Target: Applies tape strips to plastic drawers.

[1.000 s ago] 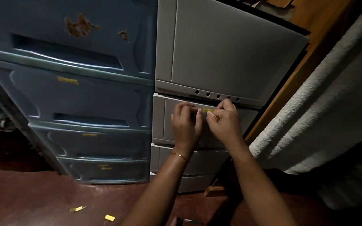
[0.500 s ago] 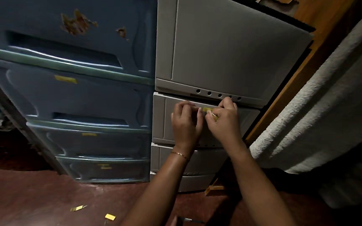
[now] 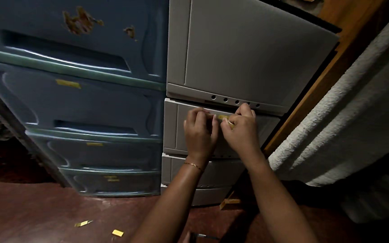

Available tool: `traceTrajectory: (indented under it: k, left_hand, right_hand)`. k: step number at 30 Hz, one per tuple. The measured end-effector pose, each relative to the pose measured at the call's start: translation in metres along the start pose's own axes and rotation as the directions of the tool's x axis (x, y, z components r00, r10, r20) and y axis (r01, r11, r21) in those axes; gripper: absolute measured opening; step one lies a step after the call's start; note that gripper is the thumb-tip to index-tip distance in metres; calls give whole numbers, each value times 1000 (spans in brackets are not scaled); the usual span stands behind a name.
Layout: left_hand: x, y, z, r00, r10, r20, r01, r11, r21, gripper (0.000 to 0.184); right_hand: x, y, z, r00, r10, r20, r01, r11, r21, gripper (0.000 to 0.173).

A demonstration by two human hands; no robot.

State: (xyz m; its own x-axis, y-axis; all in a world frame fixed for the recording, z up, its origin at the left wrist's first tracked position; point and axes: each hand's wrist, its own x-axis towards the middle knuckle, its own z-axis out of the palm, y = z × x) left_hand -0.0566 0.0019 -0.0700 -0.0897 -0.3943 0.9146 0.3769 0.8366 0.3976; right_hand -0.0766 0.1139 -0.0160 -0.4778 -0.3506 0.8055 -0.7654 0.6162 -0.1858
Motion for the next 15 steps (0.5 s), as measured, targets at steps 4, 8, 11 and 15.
traceTrajectory:
  k: [4,8,11,15]
  left_hand:
    - [0,-1,1,1000,11,-8,-11,1000,14,14]
    - [1,0,2,1000,13,-15,-12,999,41,14]
    - [1,1,2,1000,3,-15,-2,998,66,17]
    - [2,1,2,1000,-6,-14,6,997,73,18]
  right_hand:
    - [0,-1,-1,1000,13,6,-13,1000,9,34]
    - [0,-2,-1,1000,19,11,-19,1000,-5,35]
    - [0,-2,-2,1000,20,14,-20,1000,-5,34]
    - [-1,-2,-2,999,31,15,-31,1000,1,33]
